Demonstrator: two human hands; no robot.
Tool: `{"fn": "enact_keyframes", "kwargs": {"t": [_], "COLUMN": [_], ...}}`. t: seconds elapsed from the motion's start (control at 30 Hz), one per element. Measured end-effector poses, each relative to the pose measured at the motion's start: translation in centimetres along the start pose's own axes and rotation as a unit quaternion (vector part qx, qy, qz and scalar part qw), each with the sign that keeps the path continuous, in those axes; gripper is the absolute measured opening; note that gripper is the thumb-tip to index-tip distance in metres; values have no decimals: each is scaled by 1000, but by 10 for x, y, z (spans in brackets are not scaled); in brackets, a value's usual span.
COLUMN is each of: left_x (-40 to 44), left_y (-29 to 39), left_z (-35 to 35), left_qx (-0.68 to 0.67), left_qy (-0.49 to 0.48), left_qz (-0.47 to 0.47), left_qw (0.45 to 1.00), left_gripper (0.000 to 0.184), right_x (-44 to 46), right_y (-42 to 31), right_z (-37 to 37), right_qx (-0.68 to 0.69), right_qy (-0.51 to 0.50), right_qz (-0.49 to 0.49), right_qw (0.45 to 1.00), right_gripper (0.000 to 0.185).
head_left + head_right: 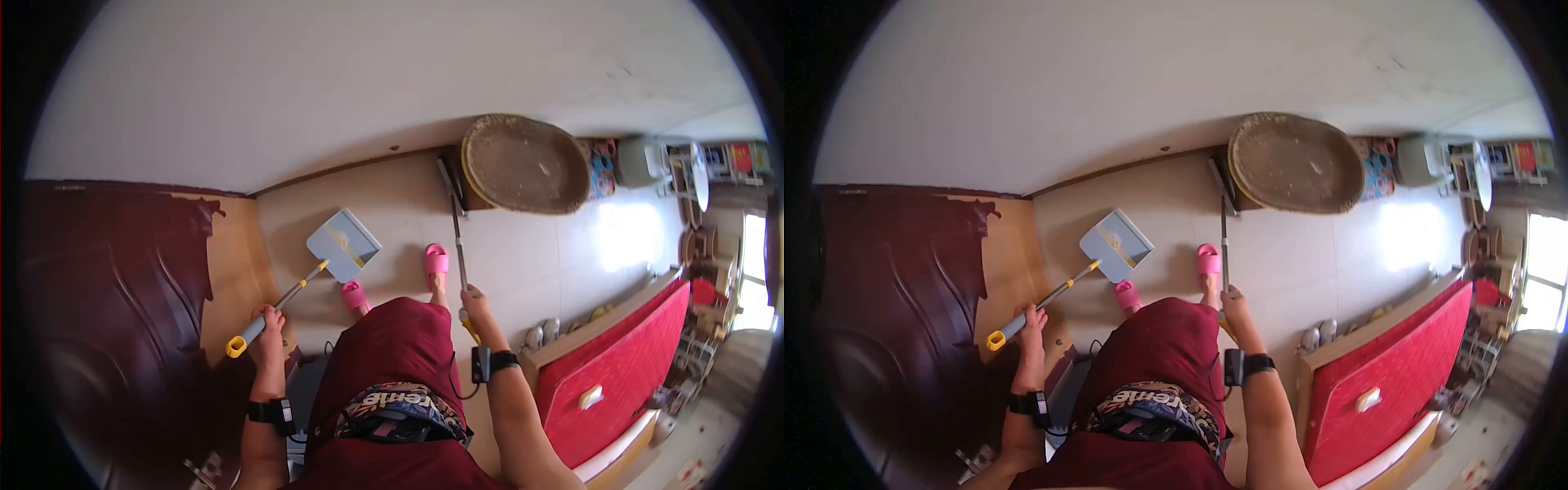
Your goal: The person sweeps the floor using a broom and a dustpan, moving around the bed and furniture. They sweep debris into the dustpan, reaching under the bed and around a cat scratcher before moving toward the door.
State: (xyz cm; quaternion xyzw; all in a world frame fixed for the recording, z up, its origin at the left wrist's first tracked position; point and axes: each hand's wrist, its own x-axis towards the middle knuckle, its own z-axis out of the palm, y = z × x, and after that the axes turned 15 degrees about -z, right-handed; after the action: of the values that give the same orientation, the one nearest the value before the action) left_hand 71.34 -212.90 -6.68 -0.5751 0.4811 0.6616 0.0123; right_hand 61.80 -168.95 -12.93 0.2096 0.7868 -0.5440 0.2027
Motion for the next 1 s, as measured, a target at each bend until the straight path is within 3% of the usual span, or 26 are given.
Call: {"fn": "enact_keyframes", "kwargs": {"t": [0.03,0.07,0.1,0.27,0.4,0.43,0.57,0.63,0.8,0.83,0.9,0.97,1.0], "left_x": [-7,-12,-16,-47,-91,-101,-138,-156,-196,-204,-220,-233,-239], "left_y": [-4,-10,-19,-60,-78,-85,-115,-129,-174,-184,-206,-215,-228], "left_z": [4,8,12,30,54,55,59,66,79,81,87,92,95], "left_qx": [-18,-38,-63,-156,-253,-270,-334,-379,-428,-440,-449,-464,-465], "left_qy": [16,32,49,132,206,222,258,292,308,307,317,330,334], "left_qz": [-4,-7,-6,-27,-48,-53,-58,-75,-81,-79,-77,-79,-71], "left_qw": [1000,999,997,979,944,935,905,875,846,840,832,818,817], "left_gripper": [22,21,21,22,25,25,27,24,22,21,20,20,21], "right_x": [12,33,40,12,54,63,119,145,127,127,125,93,93], "right_y": [-18,3,34,-64,-98,-122,-145,-135,-103,-88,-91,-139,-146], "right_z": [5,4,6,-39,-75,-71,-36,-4,14,-2,-20,-12,-10], "right_qx": [-8,-125,-295,-343,-404,-430,-481,-475,-542,-529,-510,-477,-473], "right_qy": [-16,-95,-85,-305,-374,-380,-361,-366,-440,-444,-494,-460,-449], "right_qz": [-11,-75,-181,-25,-76,-57,-153,-254,-258,-303,-220,-116,-130], "right_qw": [1000,985,934,888,831,817,784,759,668,657,669,740,747], "right_gripper": [42,40,39,48,48,47,48,46,46,46,47,45,46]}}
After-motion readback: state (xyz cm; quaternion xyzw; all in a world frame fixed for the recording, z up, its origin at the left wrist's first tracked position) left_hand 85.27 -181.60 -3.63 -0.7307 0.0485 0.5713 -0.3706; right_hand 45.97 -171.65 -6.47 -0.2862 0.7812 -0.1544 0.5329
